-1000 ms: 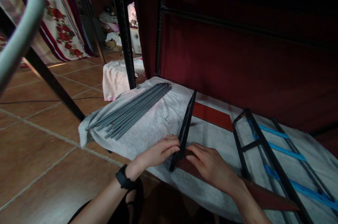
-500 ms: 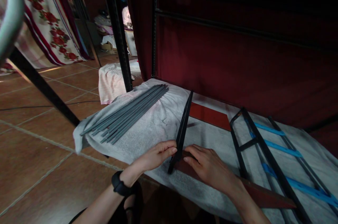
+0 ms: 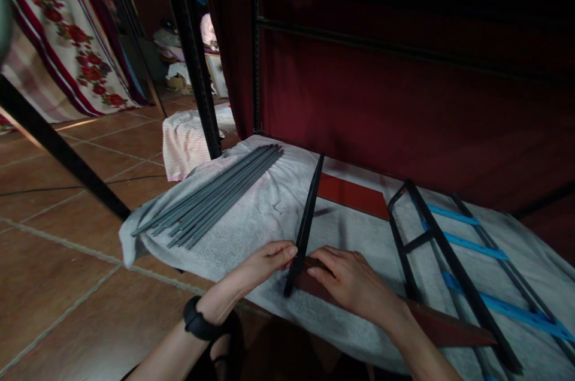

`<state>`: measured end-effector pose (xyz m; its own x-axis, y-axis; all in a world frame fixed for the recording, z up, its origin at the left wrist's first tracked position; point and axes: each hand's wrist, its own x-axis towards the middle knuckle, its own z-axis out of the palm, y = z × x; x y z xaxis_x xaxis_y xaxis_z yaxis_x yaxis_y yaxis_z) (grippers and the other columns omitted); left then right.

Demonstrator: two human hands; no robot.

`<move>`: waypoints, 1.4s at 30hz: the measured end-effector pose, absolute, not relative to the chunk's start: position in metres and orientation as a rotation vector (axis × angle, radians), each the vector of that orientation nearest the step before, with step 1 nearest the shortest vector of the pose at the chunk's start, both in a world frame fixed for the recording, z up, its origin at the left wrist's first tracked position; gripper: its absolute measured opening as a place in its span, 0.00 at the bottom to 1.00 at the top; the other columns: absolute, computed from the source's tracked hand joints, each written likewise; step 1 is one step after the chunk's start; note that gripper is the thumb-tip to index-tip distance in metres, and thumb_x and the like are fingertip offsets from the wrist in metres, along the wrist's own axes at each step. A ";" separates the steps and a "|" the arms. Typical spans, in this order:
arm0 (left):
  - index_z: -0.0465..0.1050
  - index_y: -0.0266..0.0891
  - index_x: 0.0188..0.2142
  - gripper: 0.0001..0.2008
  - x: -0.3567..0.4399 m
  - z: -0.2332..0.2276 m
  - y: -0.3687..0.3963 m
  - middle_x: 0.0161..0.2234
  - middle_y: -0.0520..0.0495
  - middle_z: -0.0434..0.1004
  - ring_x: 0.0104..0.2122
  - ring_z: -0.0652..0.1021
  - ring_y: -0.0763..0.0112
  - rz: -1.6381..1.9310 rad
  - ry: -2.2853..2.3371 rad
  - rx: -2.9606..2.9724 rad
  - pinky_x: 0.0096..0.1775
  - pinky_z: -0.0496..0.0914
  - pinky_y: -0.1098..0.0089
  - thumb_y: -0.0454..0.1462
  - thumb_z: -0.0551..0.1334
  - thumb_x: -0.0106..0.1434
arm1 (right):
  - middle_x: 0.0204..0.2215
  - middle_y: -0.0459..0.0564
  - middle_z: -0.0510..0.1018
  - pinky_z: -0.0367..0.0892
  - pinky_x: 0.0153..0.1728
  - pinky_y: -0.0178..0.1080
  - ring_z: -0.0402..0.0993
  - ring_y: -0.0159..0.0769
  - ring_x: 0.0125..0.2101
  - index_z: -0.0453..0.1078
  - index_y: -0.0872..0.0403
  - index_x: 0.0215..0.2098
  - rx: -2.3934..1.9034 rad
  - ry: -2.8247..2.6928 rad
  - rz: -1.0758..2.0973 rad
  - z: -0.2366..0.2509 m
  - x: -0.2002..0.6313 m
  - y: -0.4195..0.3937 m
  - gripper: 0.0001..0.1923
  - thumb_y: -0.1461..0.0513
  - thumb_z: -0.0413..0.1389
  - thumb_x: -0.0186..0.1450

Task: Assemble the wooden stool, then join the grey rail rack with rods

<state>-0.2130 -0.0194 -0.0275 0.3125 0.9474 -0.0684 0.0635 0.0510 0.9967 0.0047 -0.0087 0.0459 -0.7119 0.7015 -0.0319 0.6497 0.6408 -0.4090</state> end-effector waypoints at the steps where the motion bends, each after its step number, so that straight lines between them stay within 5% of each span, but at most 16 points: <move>1: 0.63 0.39 0.27 0.23 -0.212 -0.026 -0.020 0.26 0.54 0.58 0.28 0.61 0.74 0.901 1.046 1.357 0.32 0.59 0.71 0.55 0.55 0.66 | 0.41 0.48 0.80 0.65 0.42 0.41 0.76 0.40 0.43 0.71 0.51 0.46 -1.130 -2.729 0.601 0.046 0.005 -0.009 0.12 0.57 0.46 0.74; 12: 0.63 0.41 0.32 0.16 -0.216 -0.021 -0.019 0.32 0.50 0.63 0.38 0.66 0.68 0.943 1.063 1.902 0.45 0.63 0.68 0.46 0.49 0.72 | 0.43 0.49 0.79 0.64 0.44 0.42 0.75 0.41 0.44 0.70 0.52 0.48 -1.112 -2.753 0.591 0.044 0.004 -0.007 0.13 0.58 0.45 0.75; 25: 0.63 0.39 0.26 0.25 -0.205 -0.014 -0.025 0.24 0.54 0.59 0.28 0.61 0.72 0.922 1.086 1.313 0.33 0.60 0.69 0.58 0.55 0.64 | 0.41 0.48 0.80 0.64 0.42 0.40 0.76 0.39 0.43 0.71 0.51 0.46 -1.130 -2.742 0.612 0.046 0.005 -0.008 0.13 0.57 0.45 0.75; 42: 0.62 0.40 0.29 0.20 -0.210 -0.022 -0.022 0.30 0.51 0.62 0.36 0.66 0.68 0.967 1.114 1.819 0.42 0.64 0.68 0.49 0.48 0.72 | 0.39 0.48 0.79 0.63 0.40 0.39 0.76 0.38 0.40 0.71 0.52 0.43 -1.115 -2.776 0.535 0.045 0.005 -0.007 0.14 0.58 0.44 0.74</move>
<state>-0.2105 -0.0224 -0.0225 0.3263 0.9232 0.2029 0.3309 -0.3127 0.8904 0.0046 -0.0071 0.0446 -0.7261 0.6867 -0.0353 0.6506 0.6695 -0.3585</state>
